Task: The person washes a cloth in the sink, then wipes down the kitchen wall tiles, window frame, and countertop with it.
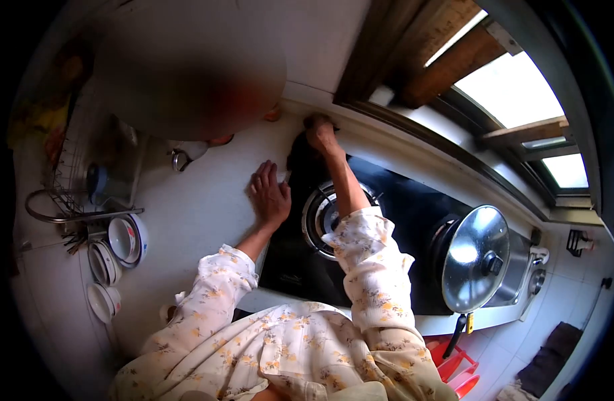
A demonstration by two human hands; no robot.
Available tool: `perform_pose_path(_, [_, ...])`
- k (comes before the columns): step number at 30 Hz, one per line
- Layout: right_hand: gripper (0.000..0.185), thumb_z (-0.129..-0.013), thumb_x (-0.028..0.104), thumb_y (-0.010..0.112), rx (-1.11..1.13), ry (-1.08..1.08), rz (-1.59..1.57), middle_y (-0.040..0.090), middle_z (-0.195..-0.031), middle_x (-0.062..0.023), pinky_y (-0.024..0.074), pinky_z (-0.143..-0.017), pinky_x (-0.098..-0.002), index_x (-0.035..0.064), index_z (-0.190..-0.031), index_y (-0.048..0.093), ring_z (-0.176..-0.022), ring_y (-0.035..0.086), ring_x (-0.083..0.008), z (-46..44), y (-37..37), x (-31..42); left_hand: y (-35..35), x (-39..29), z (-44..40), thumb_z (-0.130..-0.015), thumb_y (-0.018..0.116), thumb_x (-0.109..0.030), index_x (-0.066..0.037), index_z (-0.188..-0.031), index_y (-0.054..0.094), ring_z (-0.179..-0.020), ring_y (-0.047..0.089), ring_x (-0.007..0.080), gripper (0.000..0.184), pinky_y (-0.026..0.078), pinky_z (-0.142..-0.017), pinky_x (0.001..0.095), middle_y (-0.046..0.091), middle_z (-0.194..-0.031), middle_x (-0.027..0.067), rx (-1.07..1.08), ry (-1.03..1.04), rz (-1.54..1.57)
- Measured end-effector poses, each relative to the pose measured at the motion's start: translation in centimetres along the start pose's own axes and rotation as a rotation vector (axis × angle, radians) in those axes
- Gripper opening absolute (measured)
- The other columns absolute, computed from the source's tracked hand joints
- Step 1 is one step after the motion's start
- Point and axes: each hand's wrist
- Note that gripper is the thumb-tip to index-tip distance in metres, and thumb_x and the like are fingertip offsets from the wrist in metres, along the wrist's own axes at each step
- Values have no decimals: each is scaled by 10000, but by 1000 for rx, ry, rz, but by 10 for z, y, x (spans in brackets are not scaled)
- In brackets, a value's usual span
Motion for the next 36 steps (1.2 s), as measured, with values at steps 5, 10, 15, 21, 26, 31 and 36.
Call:
perform_pose_path(5, [350,-661,58,586,-117,37,330,528,-1058,-197,448,-804,-433,50,-1011,568,-969,504,-382,24,37,64,2,3,3,-769,536,-177,20,-1192,455,-1193,379,317,473,271,-1014,443,450,-1229,149,-40,-70,74])
perform_pose_path(10, [189,-748,85,569,356,-340,-119,596,-937,-181,453,-821,-401,70,-925,633,-926,559,-356,29,30,81,9,29,10,-779,521,-108,12,-1122,487,-1088,456,340,364,328,-963,417,503,-1125,166,-104,-106,560])
perform_pose_path(15, [238,-822,177,548,18,50,-92,596,-984,-181,468,-815,-398,75,-1028,609,-961,566,-344,23,-49,53,-49,51,48,-826,464,-29,-2,-1103,495,-1069,458,243,280,365,-928,355,500,-1119,134,-288,-451,938])
perform_pose_path(21, [272,-797,172,530,-14,295,648,484,-1077,-170,497,-736,-471,-19,-986,571,-922,528,-392,54,32,64,-80,64,113,-869,508,-75,26,-1053,511,-990,515,185,210,393,-913,297,553,-1047,114,-315,-682,1057])
perform_pose_path(26, [302,-789,160,511,167,-124,416,574,-920,-289,479,-767,-458,-49,-1000,562,-941,561,-437,-14,44,54,-124,54,130,-864,538,-71,22,-1044,513,-939,535,179,205,431,-892,294,557,-1015,109,-384,-694,1151])
perform_pose_path(31, [396,-833,204,482,17,88,277,516,-1069,-279,507,-712,-462,-39,-1144,459,-855,595,-409,16,69,71,-137,70,159,-869,527,-92,10,-1059,515,-931,543,185,216,441,-867,304,556,-1031,107,-362,-704,1111])
perform_pose_path(36, [543,-755,178,512,-145,-92,823,549,-1049,-191,483,-694,-328,-74,-1230,438,-758,549,-258,184,132,152,-140,66,213,-874,520,-103,7,-1009,527,-881,564,156,174,457,-782,271,574,-984,83,-264,-827,1129])
Point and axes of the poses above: each hand's wrist, its own z-axis away from the middle knuckle, its own y-axis out of the palm, x = y × z
